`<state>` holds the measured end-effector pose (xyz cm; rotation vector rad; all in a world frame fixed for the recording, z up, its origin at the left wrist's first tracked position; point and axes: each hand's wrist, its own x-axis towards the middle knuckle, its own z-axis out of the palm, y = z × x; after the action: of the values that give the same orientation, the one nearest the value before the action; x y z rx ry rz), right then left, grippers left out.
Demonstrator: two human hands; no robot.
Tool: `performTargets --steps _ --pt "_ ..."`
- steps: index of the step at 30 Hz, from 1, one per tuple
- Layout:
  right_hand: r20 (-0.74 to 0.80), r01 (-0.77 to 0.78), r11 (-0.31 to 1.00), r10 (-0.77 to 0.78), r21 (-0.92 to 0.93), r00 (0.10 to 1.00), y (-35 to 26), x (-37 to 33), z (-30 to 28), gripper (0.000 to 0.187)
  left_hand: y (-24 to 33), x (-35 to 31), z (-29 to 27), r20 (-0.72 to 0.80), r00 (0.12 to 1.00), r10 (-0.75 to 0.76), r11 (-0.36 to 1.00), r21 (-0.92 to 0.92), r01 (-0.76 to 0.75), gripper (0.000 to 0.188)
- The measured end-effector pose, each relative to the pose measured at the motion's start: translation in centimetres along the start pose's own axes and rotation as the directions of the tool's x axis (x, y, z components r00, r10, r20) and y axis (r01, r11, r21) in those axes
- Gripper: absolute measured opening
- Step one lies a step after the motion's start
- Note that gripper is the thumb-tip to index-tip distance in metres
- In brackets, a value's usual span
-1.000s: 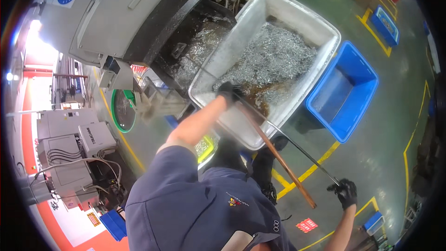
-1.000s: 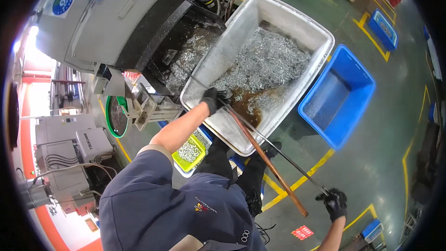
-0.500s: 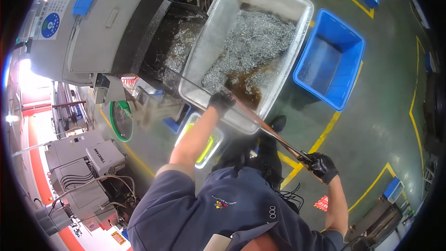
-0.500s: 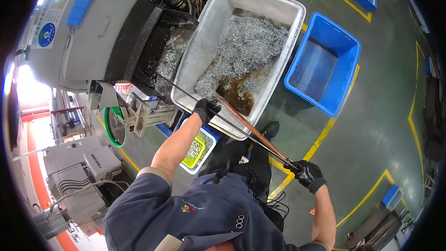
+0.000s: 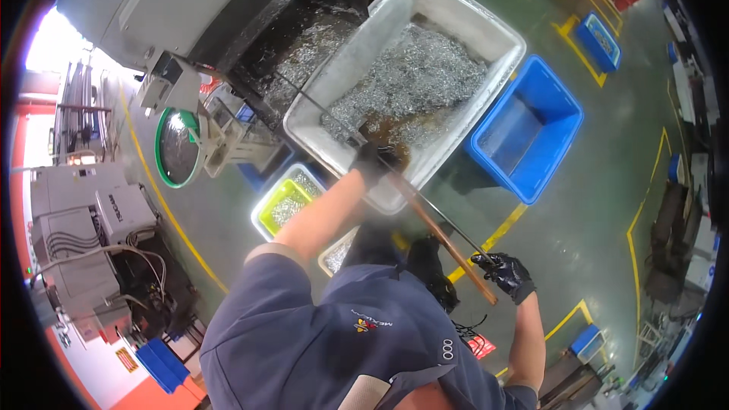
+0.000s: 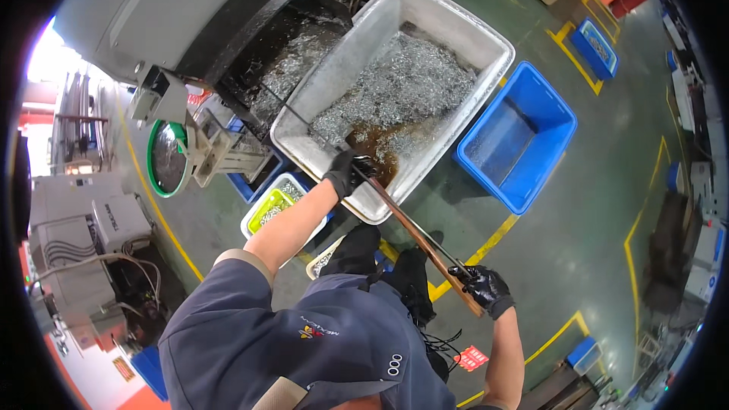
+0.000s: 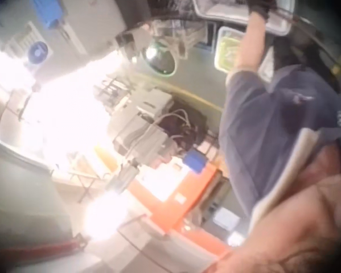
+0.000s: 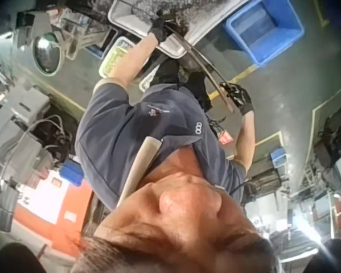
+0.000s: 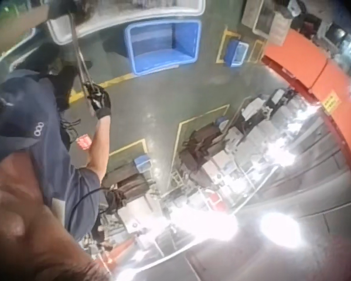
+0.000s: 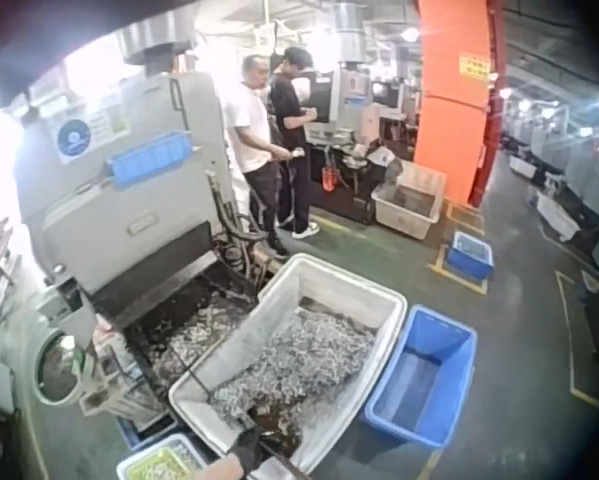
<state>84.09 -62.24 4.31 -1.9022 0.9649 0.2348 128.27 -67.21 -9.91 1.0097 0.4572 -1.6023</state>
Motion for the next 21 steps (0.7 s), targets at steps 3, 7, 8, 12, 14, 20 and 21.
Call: performTargets --steps 3,7,8,12,14,20,21 --pt "0.05 -0.063 0.982 0.055 0.176 0.997 1.3 1.5 -0.1 0.034 -4.4 0.8 -1.8 -0.012 0.995 0.1 0.995 0.018 -0.1 0.028" --pt "0.061 -0.086 0.943 0.07 0.321 0.996 2.0 0.3 -0.9 0.036 -11.0 -1.5 1.9 0.056 0.998 0.03 0.998 -0.065 -0.027 0.028" --pt "0.051 -0.083 0.942 0.07 0.324 0.996 3.0 -0.6 -1.1 0.036 -12.7 -1.9 2.9 -0.005 1.0 0.009 1.0 -0.019 -0.01 0.029" --pt "0.12 -0.194 0.496 0.177 0.846 0.977 3.2 -2.3 -2.4 0.039 -17.8 -1.5 1.8 -0.021 0.997 0.072 0.997 -0.037 -0.073 0.035" --pt "0.09 -0.176 0.308 0.273 0.935 0.958 7.7 -3.4 -1.0 0.045 -20.9 -1.7 2.8 0.022 0.999 0.037 0.999 -0.026 -0.036 0.038" --pt "-0.002 -0.174 0.774 0.22 0.61 0.975 28.1 -2.9 15.2 0.066 -24.5 2.1 -5.1 0.218 0.908 0.356 0.75 0.513 -0.418 0.04" --pt "0.097 -0.455 0.882 0.467 -0.122 0.879 22.3 -2.2 14.1 0.075 -25.2 2.1 -7.0 0.493 0.689 0.532 0.438 0.536 -0.722 0.04"
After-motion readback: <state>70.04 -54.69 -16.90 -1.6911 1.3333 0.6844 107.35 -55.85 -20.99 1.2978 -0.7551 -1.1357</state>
